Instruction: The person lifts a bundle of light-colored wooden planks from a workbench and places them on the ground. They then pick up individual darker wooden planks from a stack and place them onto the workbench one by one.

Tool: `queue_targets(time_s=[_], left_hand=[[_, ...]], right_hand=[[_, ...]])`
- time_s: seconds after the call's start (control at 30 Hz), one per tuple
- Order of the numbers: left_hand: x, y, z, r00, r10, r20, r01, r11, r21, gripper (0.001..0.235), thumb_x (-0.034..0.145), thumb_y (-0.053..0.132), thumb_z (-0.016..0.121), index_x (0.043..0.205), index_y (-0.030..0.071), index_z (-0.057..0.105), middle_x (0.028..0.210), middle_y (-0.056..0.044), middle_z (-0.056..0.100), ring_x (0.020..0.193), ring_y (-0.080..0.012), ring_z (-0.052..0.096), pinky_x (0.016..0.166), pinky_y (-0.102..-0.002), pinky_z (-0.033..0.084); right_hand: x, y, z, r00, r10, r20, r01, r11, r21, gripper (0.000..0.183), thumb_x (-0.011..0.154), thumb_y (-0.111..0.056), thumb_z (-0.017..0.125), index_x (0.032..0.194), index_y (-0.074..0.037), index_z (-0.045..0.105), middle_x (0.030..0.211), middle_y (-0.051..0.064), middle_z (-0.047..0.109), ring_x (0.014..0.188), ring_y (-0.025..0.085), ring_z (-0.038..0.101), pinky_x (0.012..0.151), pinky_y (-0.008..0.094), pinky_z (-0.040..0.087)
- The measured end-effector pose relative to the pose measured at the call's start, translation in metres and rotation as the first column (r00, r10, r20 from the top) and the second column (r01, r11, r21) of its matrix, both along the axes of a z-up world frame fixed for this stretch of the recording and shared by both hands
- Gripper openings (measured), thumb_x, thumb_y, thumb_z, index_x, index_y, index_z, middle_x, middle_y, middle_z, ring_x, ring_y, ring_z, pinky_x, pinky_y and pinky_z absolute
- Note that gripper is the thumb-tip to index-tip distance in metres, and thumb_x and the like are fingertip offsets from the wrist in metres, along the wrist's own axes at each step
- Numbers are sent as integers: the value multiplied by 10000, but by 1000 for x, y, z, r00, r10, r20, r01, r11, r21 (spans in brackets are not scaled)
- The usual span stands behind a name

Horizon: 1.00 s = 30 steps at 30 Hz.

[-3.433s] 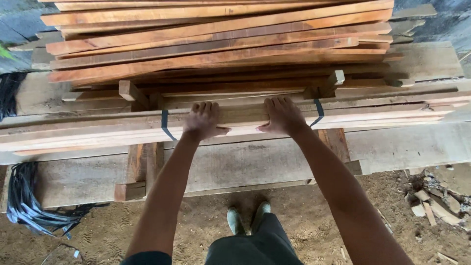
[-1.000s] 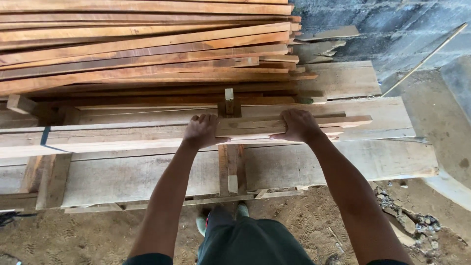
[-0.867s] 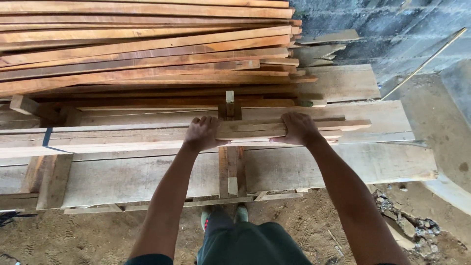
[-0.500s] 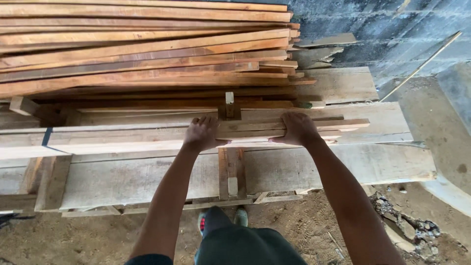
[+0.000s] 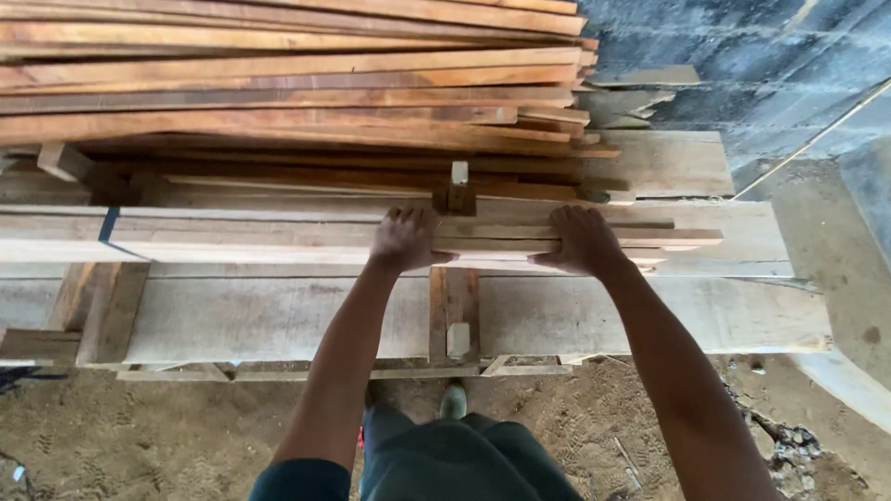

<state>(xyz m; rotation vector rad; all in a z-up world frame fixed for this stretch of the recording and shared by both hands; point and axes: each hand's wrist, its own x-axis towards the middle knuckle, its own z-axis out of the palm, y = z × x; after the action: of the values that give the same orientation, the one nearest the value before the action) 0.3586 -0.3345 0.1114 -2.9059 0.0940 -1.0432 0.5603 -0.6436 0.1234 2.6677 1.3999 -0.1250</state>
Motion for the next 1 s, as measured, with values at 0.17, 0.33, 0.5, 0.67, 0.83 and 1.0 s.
queue_targets(time_s=[0.17, 0.33, 0.5, 0.67, 0.83, 1.0], left_hand=[[6, 9, -31, 999, 5, -38, -5, 1000, -14, 864, 552, 893, 749, 989, 151, 685, 863, -47, 694, 832, -242, 726, 718, -396, 572], [5, 9, -26, 999, -20, -50, 18, 999, -40, 915, 513, 853, 779, 1050, 116, 693, 924, -84, 715, 890, -286, 735, 765, -435, 575], [13, 31, -40, 851, -156, -502, -14, 948, -319, 902, 702, 707, 796, 1356, 147, 526, 1246, -124, 633, 1214, -343, 635, 1037, -508, 474], [-22, 108, -61, 792, -125, -598, -38, 967, -252, 949, 730, 766, 737, 1422, 181, 454, 1377, -113, 586, 1331, -320, 563, 1126, -511, 377], [-82, 216, -44, 734, -173, -657, -50, 951, -307, 788, 748, 668, 795, 1303, 146, 593, 1250, -118, 693, 1224, -321, 653, 1074, -520, 453], [-148, 320, -65, 898, -134, -419, 42, 974, -222, 809, 655, 675, 839, 1208, 128, 618, 1091, -127, 713, 1059, -341, 712, 898, -526, 541]], right_hand=[[-16, 8, 6, 999, -40, 27, 40, 999, -2, 957, 718, -829, 695, 1366, -143, 536, 1256, 111, 640, 1258, 303, 609, 1067, 468, 449], [-35, 30, 11, 998, -49, -26, 50, 997, 58, 989, 731, -818, 694, 1453, -172, 491, 1324, 118, 624, 1315, 328, 579, 1119, 518, 407], [-59, 75, 11, 998, -16, -54, 19, 999, 51, 902, 768, -739, 728, 1418, -156, 502, 1274, 104, 644, 1264, 318, 613, 1072, 516, 453], [-91, 140, -4, 1000, 13, 0, -13, 1000, 8, 941, 751, -783, 697, 1408, -133, 521, 1270, 130, 661, 1234, 329, 639, 1041, 521, 478], [-116, 201, -11, 995, 41, -90, -35, 997, 68, 862, 764, -719, 722, 1374, -141, 531, 1235, 126, 674, 1210, 339, 655, 997, 529, 500], [-158, 265, -9, 988, 142, 52, -148, 978, 148, 874, 742, -799, 697, 1313, -154, 555, 1229, 105, 694, 1154, 301, 699, 865, 471, 549]])
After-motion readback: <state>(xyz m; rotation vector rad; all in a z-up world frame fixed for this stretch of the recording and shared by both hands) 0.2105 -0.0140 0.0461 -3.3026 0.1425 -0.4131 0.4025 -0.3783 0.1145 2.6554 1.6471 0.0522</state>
